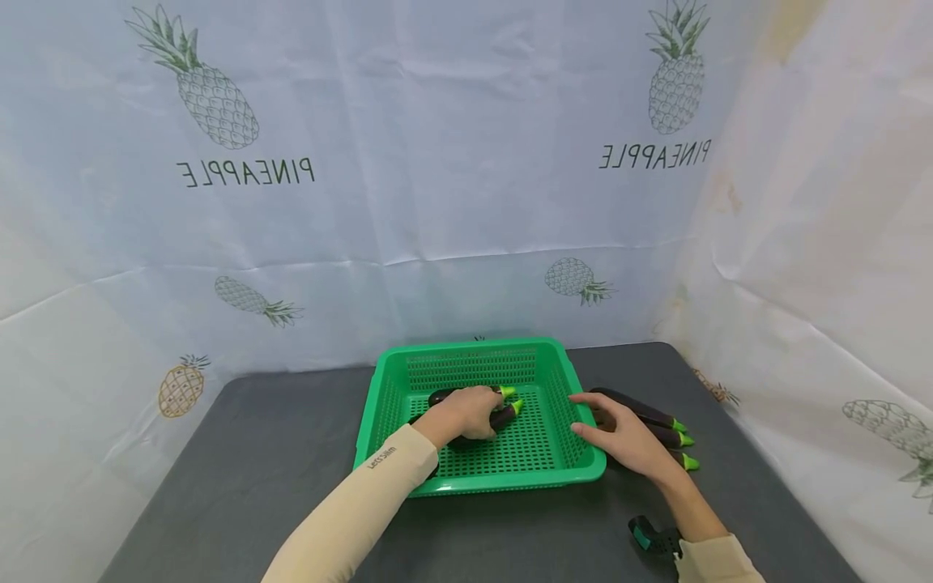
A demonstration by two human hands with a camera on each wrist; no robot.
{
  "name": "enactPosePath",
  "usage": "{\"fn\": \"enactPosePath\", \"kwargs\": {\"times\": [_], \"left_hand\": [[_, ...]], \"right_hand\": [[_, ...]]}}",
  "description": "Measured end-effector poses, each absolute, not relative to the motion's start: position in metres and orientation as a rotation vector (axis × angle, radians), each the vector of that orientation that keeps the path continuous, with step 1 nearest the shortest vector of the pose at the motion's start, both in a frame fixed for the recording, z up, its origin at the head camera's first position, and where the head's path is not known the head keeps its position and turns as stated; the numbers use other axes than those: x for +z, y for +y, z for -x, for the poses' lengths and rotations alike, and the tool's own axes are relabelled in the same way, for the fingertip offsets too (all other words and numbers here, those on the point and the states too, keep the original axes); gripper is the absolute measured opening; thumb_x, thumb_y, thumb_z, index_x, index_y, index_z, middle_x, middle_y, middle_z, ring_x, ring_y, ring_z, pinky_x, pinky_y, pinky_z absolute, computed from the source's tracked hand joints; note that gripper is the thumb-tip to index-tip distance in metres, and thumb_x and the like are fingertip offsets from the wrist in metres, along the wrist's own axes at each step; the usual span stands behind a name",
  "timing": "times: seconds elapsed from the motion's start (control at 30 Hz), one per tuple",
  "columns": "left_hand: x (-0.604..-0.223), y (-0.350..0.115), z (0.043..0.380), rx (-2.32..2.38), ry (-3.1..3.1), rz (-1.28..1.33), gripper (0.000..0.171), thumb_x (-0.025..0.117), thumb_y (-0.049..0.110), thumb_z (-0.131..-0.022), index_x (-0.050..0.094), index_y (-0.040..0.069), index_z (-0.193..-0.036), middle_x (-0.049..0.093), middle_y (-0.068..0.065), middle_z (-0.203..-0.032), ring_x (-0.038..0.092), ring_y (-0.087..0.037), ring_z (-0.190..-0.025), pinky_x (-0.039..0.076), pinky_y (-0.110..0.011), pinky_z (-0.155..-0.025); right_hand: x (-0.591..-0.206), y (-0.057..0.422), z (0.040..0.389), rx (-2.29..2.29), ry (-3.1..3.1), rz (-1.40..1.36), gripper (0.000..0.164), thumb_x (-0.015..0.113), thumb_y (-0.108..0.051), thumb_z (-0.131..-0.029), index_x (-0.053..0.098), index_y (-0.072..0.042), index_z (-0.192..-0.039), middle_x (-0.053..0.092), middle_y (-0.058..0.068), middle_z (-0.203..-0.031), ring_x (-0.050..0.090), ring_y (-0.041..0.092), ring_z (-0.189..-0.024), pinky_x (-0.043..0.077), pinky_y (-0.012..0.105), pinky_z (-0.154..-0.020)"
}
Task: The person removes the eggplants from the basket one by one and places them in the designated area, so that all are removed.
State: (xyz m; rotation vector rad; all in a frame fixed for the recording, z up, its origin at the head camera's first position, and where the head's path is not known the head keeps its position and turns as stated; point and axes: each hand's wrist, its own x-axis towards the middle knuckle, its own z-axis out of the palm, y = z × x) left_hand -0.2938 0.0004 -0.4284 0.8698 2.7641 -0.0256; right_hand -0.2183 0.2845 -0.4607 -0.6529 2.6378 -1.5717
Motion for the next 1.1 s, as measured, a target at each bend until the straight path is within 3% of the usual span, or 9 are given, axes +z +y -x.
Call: {"fn": "enactPosePath", "kwargs": {"times": [0.23, 0.47, 0.83, 1.1], "left_hand": [[-0.422, -0.005, 0.293, 0.003, 2.756, -0.859, 0.038, 0.076, 0.031, -0.093, 0.066, 0.022, -0.129, 0.064, 0.001, -0.117, 0.057, -0.013, -0.090, 0.048, -0.033, -0.074], [-0.407, -0.009, 0.289, 0.129, 2.739, -0.918, 0.023, 0.074, 0.024, -0.093, 0.069, 0.021, -0.115, 0.060, 0.005, -0.101, 0.053, -0.012, -0.082, 0.047, -0.031, -0.069], [-0.380, -0.023, 0.288, 0.216, 2.740, -0.921, 0.037, 0.070, 0.024, -0.093, 0.068, 0.021, -0.131, 0.060, 0.000, -0.120, 0.050, -0.015, -0.094, 0.047, -0.032, -0.073], [-0.366, -0.041, 0.284, 0.297, 2.768, -0.949, 0.040, 0.070, 0.028, -0.093, 0.068, 0.020, -0.132, 0.058, -0.001, -0.112, 0.051, -0.016, -0.087, 0.046, -0.034, -0.072]], "right_hand": [[-0.460, 0.283, 0.219, -1.569, 2.634, 0.656, 0.048, 0.064, -0.022, -0.103, 0.051, -0.008, -0.147, 0.050, 0.021, -0.146, 0.063, 0.035, -0.116, 0.055, 0.034, -0.087], [-0.460, 0.283, 0.218, -1.563, 2.641, 0.655, 0.048, 0.064, -0.022, -0.103, 0.051, -0.009, -0.147, 0.050, 0.021, -0.146, 0.061, 0.038, -0.120, 0.054, 0.035, -0.089], [-0.458, 0.284, 0.218, -1.539, 2.661, 0.653, 0.048, 0.063, -0.023, -0.103, 0.051, -0.008, -0.147, 0.050, 0.021, -0.147, 0.059, 0.039, -0.123, 0.053, 0.037, -0.091], [-0.459, 0.284, 0.219, -1.537, 2.674, 0.645, 0.047, 0.063, -0.023, -0.103, 0.052, -0.009, -0.147, 0.051, 0.019, -0.146, 0.060, 0.038, -0.122, 0.054, 0.037, -0.090]]}}
